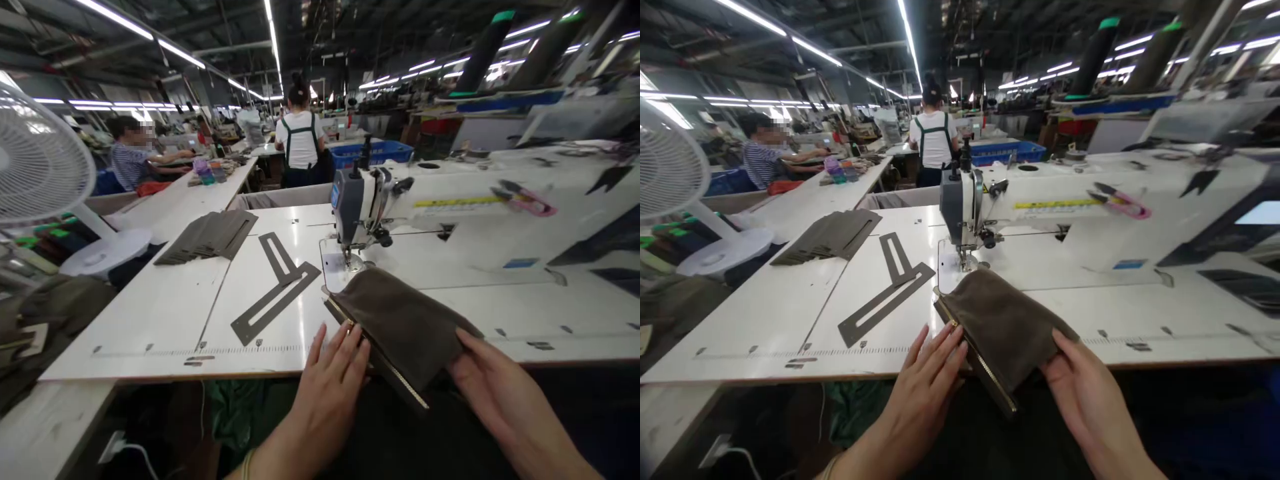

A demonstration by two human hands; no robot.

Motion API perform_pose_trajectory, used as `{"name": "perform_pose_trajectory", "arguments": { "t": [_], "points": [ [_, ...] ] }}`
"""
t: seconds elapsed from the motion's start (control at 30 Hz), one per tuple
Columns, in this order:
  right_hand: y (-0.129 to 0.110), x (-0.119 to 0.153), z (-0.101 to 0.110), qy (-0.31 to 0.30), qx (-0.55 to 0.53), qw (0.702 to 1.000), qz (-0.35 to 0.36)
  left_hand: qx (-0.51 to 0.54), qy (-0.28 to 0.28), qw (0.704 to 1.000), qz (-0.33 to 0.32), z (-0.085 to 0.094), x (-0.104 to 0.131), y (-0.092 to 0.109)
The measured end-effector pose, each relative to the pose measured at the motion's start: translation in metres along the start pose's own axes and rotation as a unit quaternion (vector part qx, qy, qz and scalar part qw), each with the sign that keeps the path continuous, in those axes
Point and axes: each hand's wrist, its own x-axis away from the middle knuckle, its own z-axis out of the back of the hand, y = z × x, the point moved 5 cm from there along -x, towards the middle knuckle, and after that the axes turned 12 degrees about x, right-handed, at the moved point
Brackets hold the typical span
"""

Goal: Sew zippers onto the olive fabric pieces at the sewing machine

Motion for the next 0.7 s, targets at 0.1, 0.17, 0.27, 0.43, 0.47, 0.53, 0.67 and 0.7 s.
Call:
{"name": "perform_pose_trajectory", "arguments": {
  "t": [0.1,0.17,0.27,0.43,0.47,0.53,0.67,0.7],
  "points": [
    [-0.006,0.003,0.008,0.011,0.025,1.000,0.009,0.000,-0.052,0.999,-0.008,-0.011,-0.013,-0.002],
    [-0.011,0.001,0.015,0.008,0.071,0.997,0.013,0.002,-0.077,0.997,-0.014,-0.013,-0.013,-0.004],
    [-0.017,-0.007,0.029,0.028,0.178,0.983,0.029,0.021,-0.082,0.996,-0.007,-0.006,-0.010,-0.007],
    [-0.023,-0.019,0.034,0.038,0.366,0.925,0.100,0.033,-0.056,0.997,-0.042,0.014,-0.029,-0.010],
    [-0.024,-0.019,0.033,0.034,0.387,0.915,0.108,0.031,-0.072,0.995,-0.061,0.015,-0.037,-0.010],
    [-0.024,-0.019,0.029,0.018,0.389,0.915,0.107,0.022,-0.124,0.986,-0.106,0.012,-0.054,-0.011],
    [-0.020,-0.011,0.028,-0.027,0.270,0.961,0.046,0.040,-0.204,0.967,-0.148,0.003,-0.076,-0.015],
    [-0.019,-0.008,0.028,-0.054,0.235,0.970,0.041,0.068,-0.189,0.971,-0.127,0.005,-0.080,-0.016]
  ]
}}
